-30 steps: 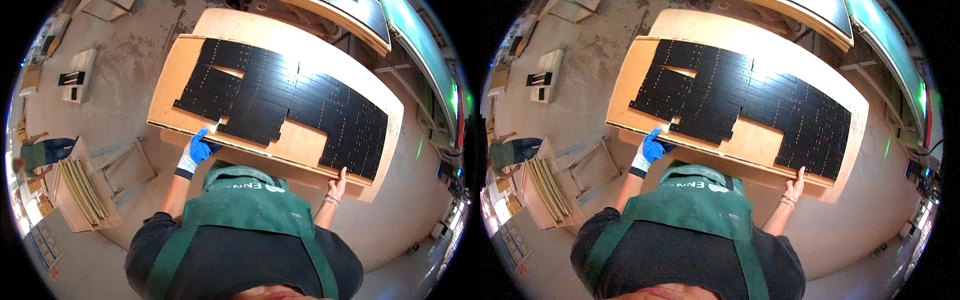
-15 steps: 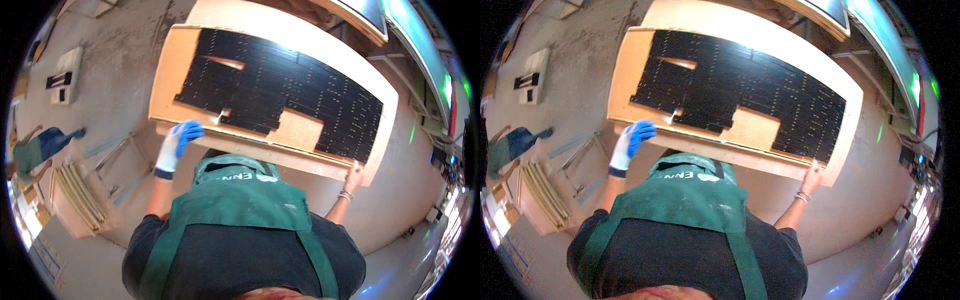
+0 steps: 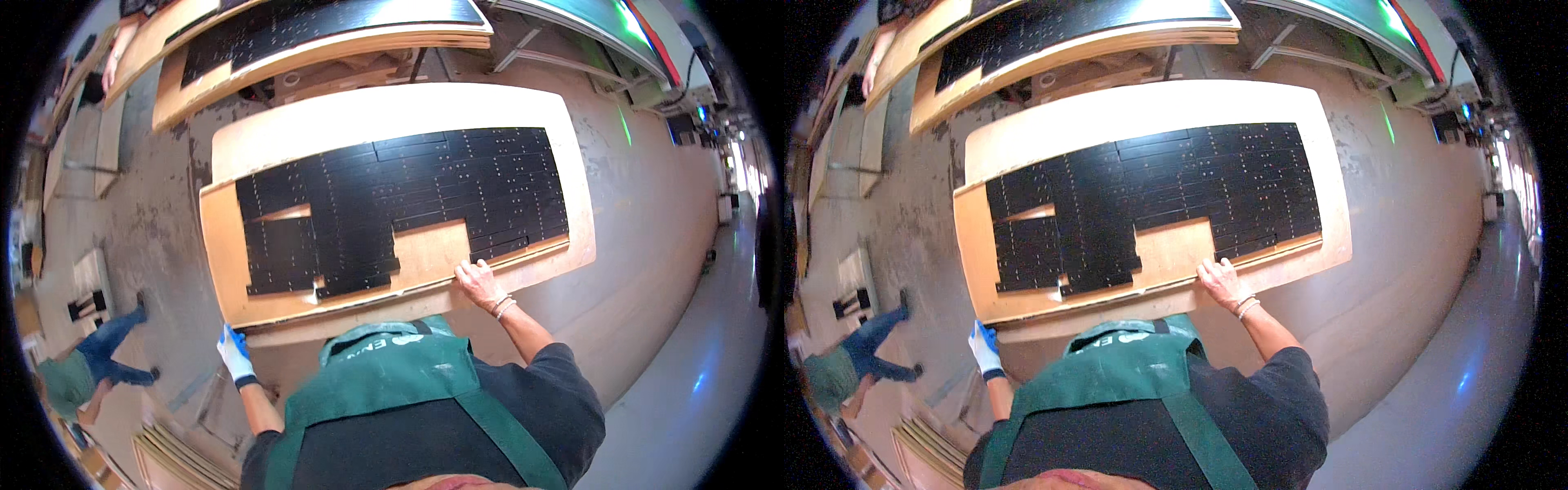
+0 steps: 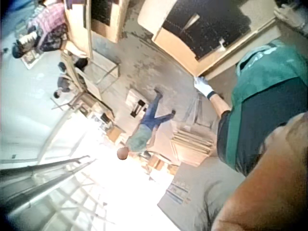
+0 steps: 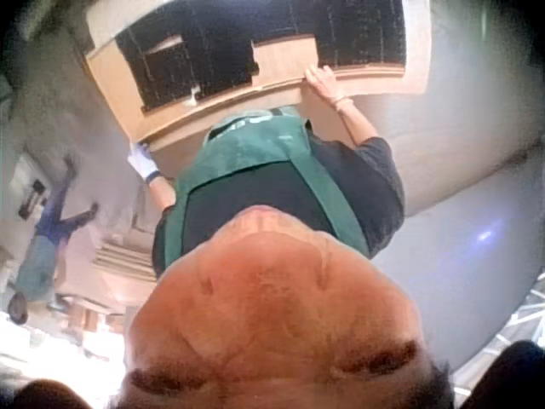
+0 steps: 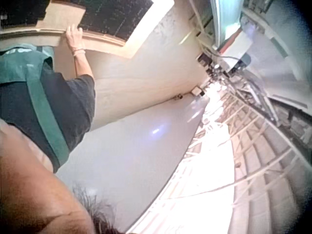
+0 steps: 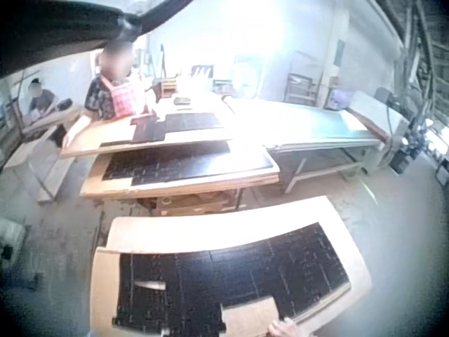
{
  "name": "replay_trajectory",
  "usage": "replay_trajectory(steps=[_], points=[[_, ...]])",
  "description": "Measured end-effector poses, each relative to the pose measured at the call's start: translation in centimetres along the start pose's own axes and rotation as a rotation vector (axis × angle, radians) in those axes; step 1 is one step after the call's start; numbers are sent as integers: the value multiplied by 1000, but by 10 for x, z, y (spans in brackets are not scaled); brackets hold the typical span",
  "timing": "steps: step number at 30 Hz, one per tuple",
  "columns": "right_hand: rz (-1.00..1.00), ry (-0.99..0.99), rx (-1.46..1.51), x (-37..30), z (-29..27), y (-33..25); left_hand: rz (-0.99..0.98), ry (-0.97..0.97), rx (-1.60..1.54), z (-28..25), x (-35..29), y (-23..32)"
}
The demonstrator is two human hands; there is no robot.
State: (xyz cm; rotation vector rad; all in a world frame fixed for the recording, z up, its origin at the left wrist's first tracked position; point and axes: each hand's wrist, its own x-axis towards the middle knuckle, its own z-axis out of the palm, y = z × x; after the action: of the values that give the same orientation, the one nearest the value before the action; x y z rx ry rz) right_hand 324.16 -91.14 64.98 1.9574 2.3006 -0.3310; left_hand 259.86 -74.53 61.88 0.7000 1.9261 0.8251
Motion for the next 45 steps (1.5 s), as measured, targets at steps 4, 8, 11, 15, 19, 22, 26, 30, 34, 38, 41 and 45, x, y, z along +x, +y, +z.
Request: replay_trajectory(steps=[4, 8, 11, 15, 19, 22, 26, 30, 34, 38, 41, 45], points=[[32, 69, -31, -5, 11, -5, -82, 72, -124, -11, 13, -12], [73, 58, -86, -10, 11, -13, 118, -180, 201, -12, 6, 38], [141, 68, -131, -9, 21, -17, 394, -259, 656, -25, 9, 40], [267, 33, -179, -10, 35, -15, 146, -519, 230, -29, 15, 45], [490, -180, -93, 11, 29, -24, 95, -466, -64, -17, 24, 14], [382, -157, -126, 68, 17, -66, 147, -546, -361, -25, 37, -23], [-124, 427, 122, 158, -3, -212, 227, -341, -133, -16, 4, -27], [-204, 228, 117, 188, 15, -250, 216, -371, 60, -13, -20, 3], [-165, 214, 63, 187, 33, -213, 230, -352, 96, -15, -16, 0], [-249, 195, 16, 183, 29, -193, 487, -283, 380, -6, -15, 2], [-211, 202, 21, 174, 36, -180, 557, -326, 344, 12, -30, 20], [-200, 172, 41, 164, 32, -171, 758, -343, 462, 36, -36, 30]])
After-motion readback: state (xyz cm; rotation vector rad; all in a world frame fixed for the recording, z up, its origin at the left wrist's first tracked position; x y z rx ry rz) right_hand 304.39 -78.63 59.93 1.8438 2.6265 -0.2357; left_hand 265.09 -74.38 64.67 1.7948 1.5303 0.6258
